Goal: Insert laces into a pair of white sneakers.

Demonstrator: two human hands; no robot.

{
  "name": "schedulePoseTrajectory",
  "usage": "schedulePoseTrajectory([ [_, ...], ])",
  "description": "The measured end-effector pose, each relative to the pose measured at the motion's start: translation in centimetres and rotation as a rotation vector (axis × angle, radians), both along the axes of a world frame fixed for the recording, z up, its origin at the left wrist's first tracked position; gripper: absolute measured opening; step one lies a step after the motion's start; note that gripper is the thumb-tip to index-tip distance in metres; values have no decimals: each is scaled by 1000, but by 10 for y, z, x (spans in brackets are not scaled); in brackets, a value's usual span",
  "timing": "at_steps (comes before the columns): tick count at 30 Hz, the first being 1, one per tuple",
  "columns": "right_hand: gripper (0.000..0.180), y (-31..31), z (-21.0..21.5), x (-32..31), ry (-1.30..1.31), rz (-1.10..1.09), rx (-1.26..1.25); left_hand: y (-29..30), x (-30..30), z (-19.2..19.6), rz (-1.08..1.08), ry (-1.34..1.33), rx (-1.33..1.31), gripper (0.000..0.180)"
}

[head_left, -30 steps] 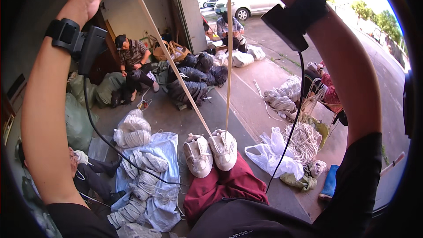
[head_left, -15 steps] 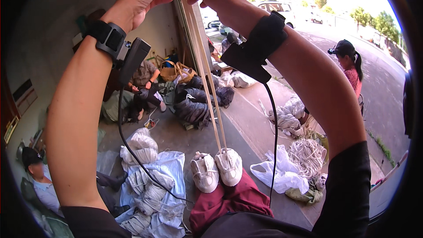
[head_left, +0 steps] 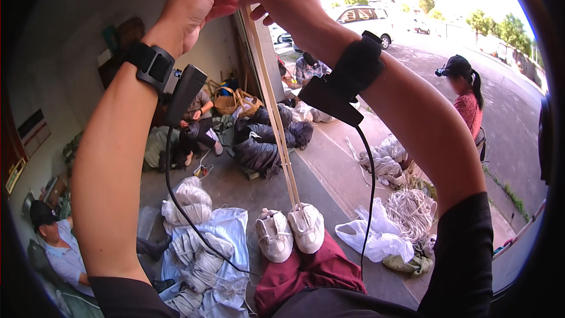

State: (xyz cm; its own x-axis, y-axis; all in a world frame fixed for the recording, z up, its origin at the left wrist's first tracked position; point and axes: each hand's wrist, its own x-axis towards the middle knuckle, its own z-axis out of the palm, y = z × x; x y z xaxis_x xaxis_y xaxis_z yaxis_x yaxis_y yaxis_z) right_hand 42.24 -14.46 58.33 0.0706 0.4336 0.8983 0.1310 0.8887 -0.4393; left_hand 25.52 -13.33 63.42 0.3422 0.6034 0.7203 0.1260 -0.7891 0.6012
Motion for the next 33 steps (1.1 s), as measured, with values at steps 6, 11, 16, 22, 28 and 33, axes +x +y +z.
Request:
schedulePoseTrajectory([
  [6, 22, -4, 0, 1, -29, -29, -72, 0, -4, 0, -104, -39, -59, 26],
  [11, 23, -3, 0, 6, 41, -2, -35, -3, -1, 1, -133, -58, -68, 24],
  [16, 22, -5, 0, 8, 49, -9, 4, -3, 0, 3, -100, -97, -61, 22],
  [22, 22, -5, 0, 10, 59, 11, 19, -5, 0, 2, -227, -77, -89, 23],
  [28, 22, -1, 1, 15, 73, 8, 26, -8, 1, 3, -247, -25, -98, 23],
  [33, 22, 0, 0, 12, 86, -13, 7, -11, 4, 0, -151, -22, -73, 23],
])
